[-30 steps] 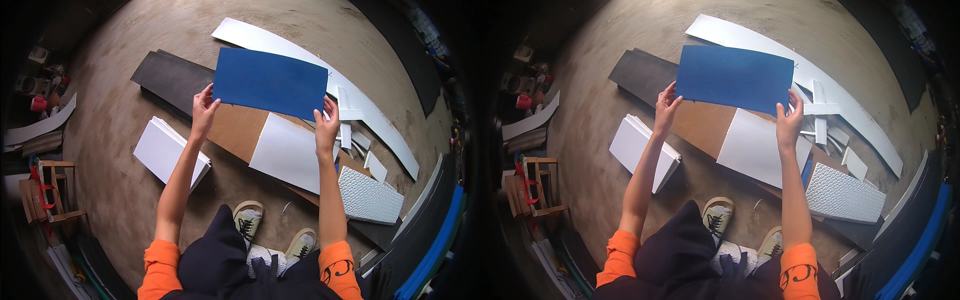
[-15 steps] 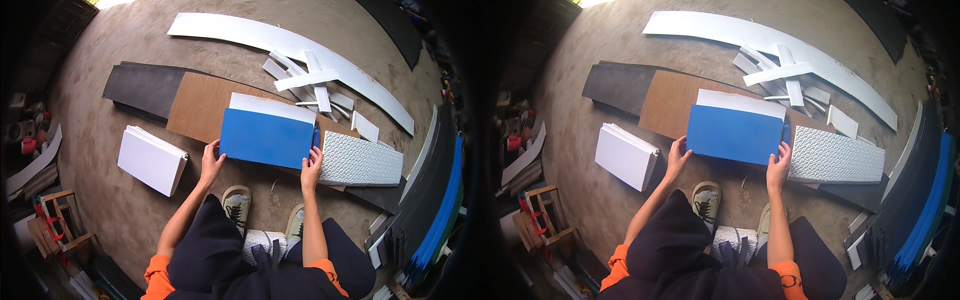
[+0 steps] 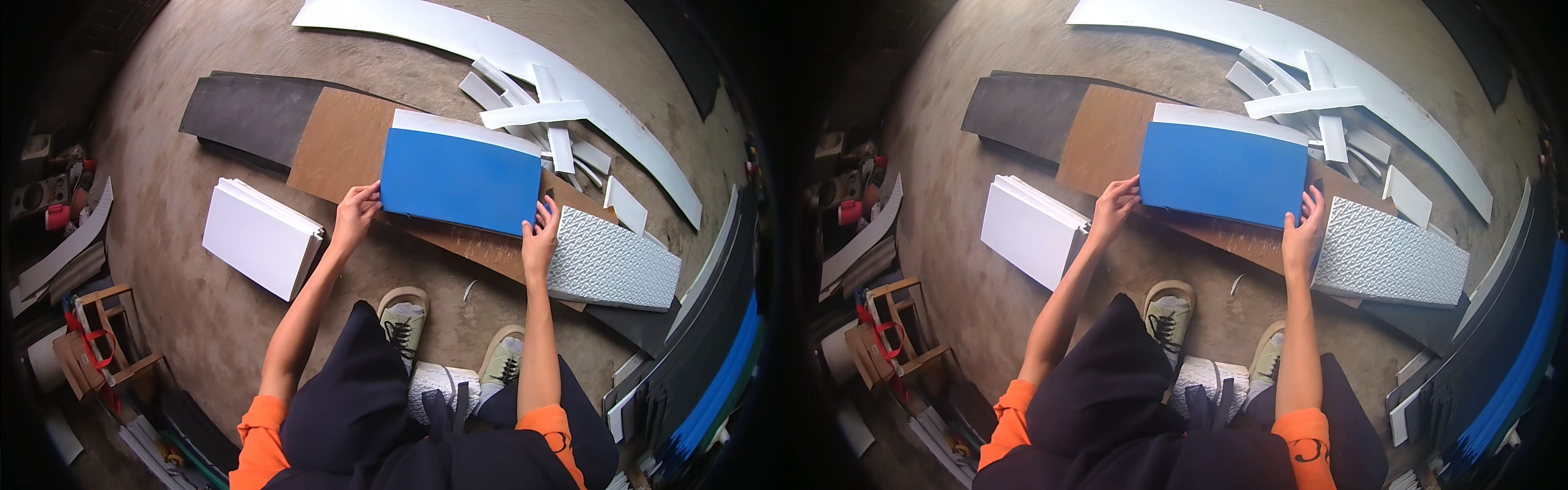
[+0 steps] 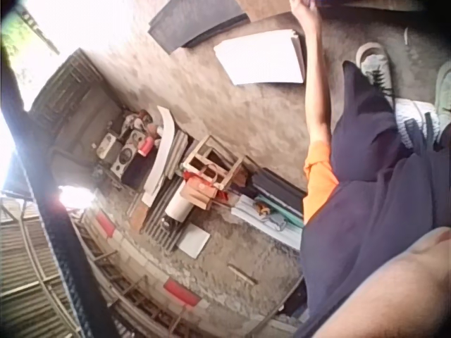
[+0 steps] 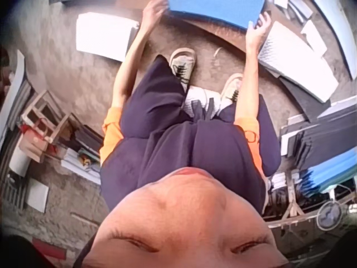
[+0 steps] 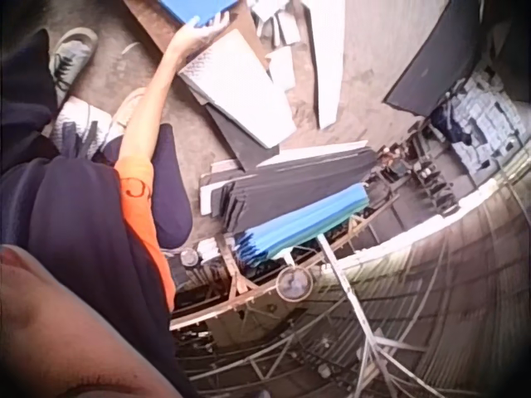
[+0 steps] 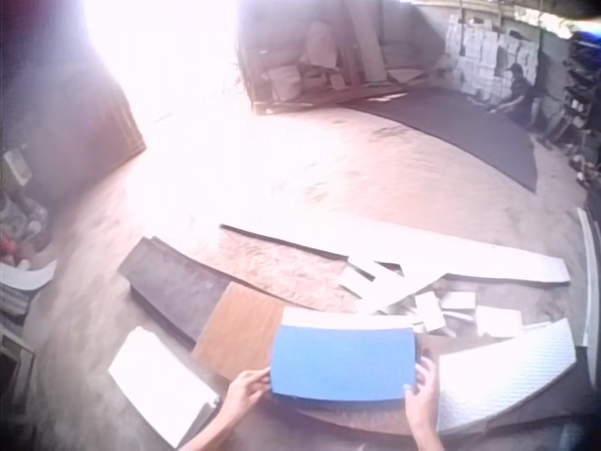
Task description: The person sits on the floor and uses a utility knife to cut white sheets of material, using a blue sheet as a template for sizing. They repeatedly align the blue template, score the white sheet, and break off the cut pieces.
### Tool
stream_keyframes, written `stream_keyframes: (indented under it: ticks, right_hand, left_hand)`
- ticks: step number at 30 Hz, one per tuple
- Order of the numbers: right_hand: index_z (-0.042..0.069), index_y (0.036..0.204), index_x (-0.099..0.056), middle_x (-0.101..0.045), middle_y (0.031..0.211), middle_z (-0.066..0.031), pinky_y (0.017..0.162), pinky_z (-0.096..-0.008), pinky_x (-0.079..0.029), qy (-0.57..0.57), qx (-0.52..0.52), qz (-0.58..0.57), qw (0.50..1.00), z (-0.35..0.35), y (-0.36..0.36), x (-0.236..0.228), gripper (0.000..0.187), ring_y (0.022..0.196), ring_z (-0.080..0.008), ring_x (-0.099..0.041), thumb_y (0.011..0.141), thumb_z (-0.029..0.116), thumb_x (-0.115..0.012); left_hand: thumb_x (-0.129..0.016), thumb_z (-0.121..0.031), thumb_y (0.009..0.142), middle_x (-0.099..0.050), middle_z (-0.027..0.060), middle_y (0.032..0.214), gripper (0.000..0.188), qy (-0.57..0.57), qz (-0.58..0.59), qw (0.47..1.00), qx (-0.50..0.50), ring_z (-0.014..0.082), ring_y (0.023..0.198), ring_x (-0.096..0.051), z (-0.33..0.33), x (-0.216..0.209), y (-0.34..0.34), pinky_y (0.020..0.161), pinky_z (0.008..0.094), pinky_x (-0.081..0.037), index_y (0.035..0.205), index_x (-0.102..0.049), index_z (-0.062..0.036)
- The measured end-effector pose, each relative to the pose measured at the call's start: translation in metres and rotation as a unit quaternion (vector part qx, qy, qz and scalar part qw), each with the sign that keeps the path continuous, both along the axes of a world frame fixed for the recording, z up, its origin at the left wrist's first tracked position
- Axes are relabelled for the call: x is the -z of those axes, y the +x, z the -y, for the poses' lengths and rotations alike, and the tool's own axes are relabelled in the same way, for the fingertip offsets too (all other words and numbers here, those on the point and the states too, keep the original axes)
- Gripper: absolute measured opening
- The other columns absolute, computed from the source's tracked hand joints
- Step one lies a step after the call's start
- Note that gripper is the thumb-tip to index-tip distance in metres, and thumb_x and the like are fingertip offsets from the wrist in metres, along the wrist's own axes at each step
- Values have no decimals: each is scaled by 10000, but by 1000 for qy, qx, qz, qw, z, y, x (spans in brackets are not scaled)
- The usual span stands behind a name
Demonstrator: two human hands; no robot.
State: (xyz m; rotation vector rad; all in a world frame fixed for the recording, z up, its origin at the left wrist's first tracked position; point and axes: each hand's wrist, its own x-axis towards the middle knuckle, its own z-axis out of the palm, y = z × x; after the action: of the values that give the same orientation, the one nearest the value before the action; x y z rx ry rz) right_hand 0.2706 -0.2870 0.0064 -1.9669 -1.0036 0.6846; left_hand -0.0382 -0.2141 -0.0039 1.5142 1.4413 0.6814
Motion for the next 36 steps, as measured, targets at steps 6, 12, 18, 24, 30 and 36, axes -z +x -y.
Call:
stream_keyframes:
  ticks: [6,12,18,24,30,36]
  right_hand:
    - [79,1274,-312,-467,1197,-160,896,-365,-419,4,-23,-4,1000,1,-1,3,600,1070,-249,-485,746,-74,-554]
    - [80,1259,-338,-465,1193,-153,914,-364,-410,7,-29,32,999,2,-1,6,592,1075,-251,-484,735,-76,-564]
    - [59,1158,-462,-536,1102,-137,820,-328,-465,29,-11,-19,999,0,6,5,442,966,-229,-548,742,-59,-553]
    - [37,1068,-524,-570,1013,-125,756,-297,-501,21,4,-32,999,-2,14,8,347,894,-189,-574,738,-57,-577]
    - [25,1073,-511,-574,976,-107,780,-287,-505,12,-13,-56,998,-4,22,9,375,881,-160,-568,720,-67,-596]
    - [32,1090,-498,-569,951,-97,770,-276,-503,15,-21,-79,997,-4,23,11,407,864,-148,-559,712,-81,-595]
  left_hand:
    - [-571,25,776,-535,71,1065,427,21,-11,1000,2,144,939,-567,3,7,-3,818,269,-493,1184,-522,-93]
    - [-645,41,687,-545,103,1074,605,98,-36,994,21,199,933,-572,14,2,5,808,307,-493,1243,-455,-100]
    - [-666,28,641,-542,118,1078,631,235,-181,951,86,270,926,-546,15,2,4,800,344,-469,1226,-468,-101]
    - [-665,11,646,-562,118,1002,601,267,-209,931,137,255,865,-554,9,6,-3,760,341,-474,1211,-480,-76]
    - [-662,15,648,-567,112,970,595,275,-210,929,132,247,852,-556,9,6,-3,745,335,-476,1208,-486,-81]
    - [-660,25,634,-571,113,969,600,290,-216,922,140,247,832,-557,9,8,-4,750,334,-472,1202,-487,-63]
